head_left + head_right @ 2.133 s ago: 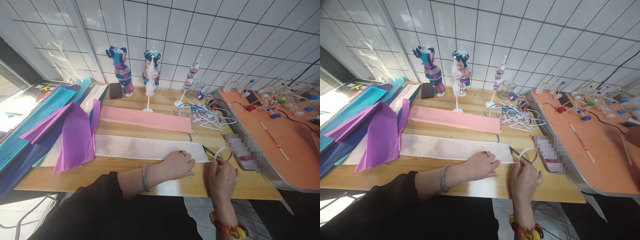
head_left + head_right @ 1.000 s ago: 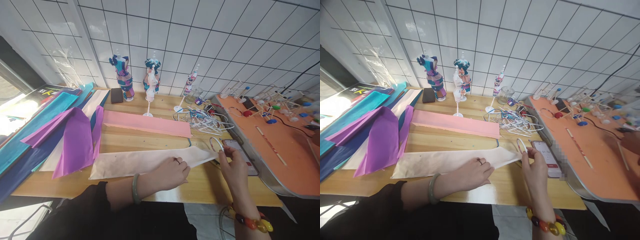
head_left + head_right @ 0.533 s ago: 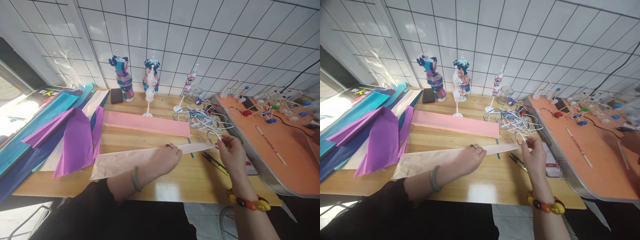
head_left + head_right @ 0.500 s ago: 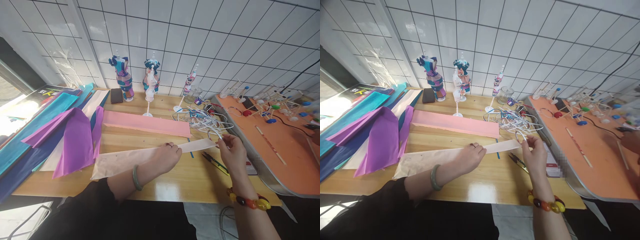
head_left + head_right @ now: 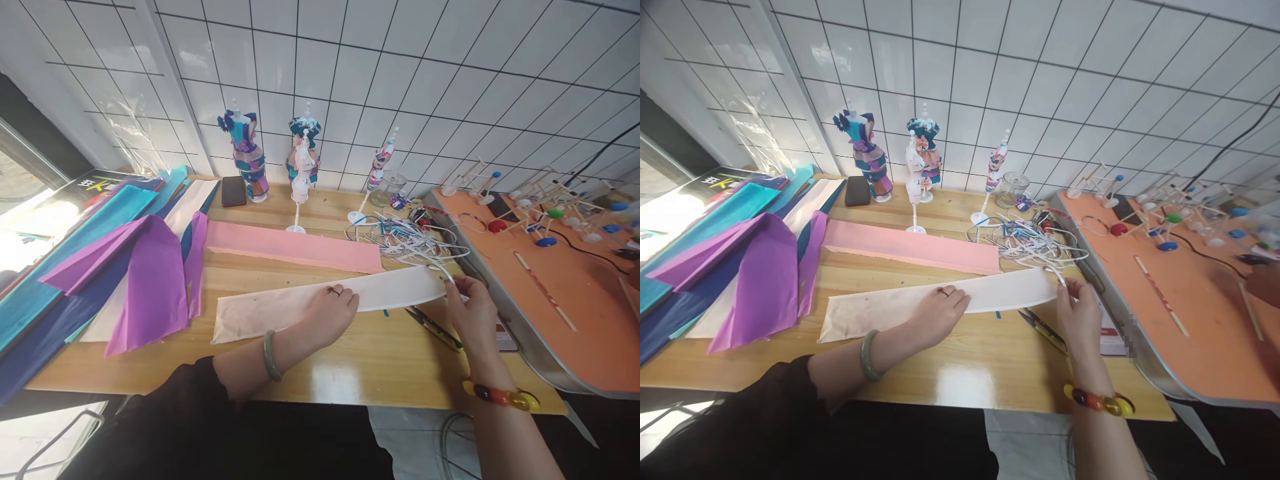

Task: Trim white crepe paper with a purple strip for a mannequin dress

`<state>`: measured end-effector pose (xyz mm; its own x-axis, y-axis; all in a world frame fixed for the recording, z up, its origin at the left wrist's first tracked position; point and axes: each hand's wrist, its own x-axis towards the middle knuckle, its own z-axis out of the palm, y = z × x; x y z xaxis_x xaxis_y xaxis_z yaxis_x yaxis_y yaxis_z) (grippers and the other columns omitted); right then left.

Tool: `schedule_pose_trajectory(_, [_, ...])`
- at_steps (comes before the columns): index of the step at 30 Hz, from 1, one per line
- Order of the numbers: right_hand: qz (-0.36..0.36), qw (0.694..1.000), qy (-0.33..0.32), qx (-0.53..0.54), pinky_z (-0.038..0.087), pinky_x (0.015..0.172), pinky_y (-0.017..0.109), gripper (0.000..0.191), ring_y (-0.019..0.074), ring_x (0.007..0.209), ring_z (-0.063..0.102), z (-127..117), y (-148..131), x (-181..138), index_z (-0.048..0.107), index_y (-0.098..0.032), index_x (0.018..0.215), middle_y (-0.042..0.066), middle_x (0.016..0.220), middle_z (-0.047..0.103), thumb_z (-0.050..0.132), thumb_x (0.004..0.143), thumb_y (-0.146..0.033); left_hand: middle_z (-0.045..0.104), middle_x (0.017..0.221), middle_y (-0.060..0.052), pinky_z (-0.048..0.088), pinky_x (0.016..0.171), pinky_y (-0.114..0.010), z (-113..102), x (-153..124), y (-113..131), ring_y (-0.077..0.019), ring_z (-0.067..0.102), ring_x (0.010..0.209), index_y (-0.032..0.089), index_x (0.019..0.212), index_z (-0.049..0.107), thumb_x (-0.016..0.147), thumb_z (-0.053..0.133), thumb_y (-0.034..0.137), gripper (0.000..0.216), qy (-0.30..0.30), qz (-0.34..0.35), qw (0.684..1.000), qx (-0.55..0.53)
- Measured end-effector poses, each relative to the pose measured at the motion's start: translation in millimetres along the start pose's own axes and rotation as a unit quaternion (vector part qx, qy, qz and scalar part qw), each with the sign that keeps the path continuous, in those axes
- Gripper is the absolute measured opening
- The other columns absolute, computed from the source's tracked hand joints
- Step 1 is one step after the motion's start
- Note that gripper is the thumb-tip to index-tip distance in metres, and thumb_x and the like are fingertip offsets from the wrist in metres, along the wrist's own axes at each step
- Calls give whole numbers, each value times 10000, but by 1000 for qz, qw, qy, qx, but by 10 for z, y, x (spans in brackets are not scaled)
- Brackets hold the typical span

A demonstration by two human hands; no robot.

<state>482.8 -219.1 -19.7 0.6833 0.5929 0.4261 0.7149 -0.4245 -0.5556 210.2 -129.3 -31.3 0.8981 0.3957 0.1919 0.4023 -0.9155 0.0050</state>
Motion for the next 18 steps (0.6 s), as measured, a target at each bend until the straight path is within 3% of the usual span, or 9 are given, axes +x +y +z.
schedule_pose_trajectory(5, [4, 1000, -13, 14, 436, 710, 359, 477, 251, 872, 591, -107, 30, -232, 572, -136, 1084, 136, 1011, 652, 477, 788, -497, 543, 917, -105, 409, 766, -339, 54, -20, 30, -214, 493, 914, 100, 984, 502, 835, 435, 110, 164, 0, 7, 1000, 27])
schedule_pose_trajectory(11, [-44, 997, -52, -20, 414, 854, 408, 429, 273, 1029, 560, -187, 233, -546, 570, -133, 1044, 134, 1072, 628, 450, 814, -474, 537, 951, -135, 395, 780, -351, 30, -55, 43, -223, 488, 941, 74, 1020, 501, 822, 443, 97, 208, -9, -6, 999, 43])
schedule_pose_trajectory(18, [-75, 991, -76, -80, 453, 781, 414, 412, 298, 938, 596, -243, 370, -728, 588, -111, 989, 154, 978, 653, 456, 802, -454, 542, 984, -148, 405, 784, -360, -114, -183, 5, -233, 490, 972, 62, 1068, 488, 845, 397, 84, 242, -15, -14, 999, 33])
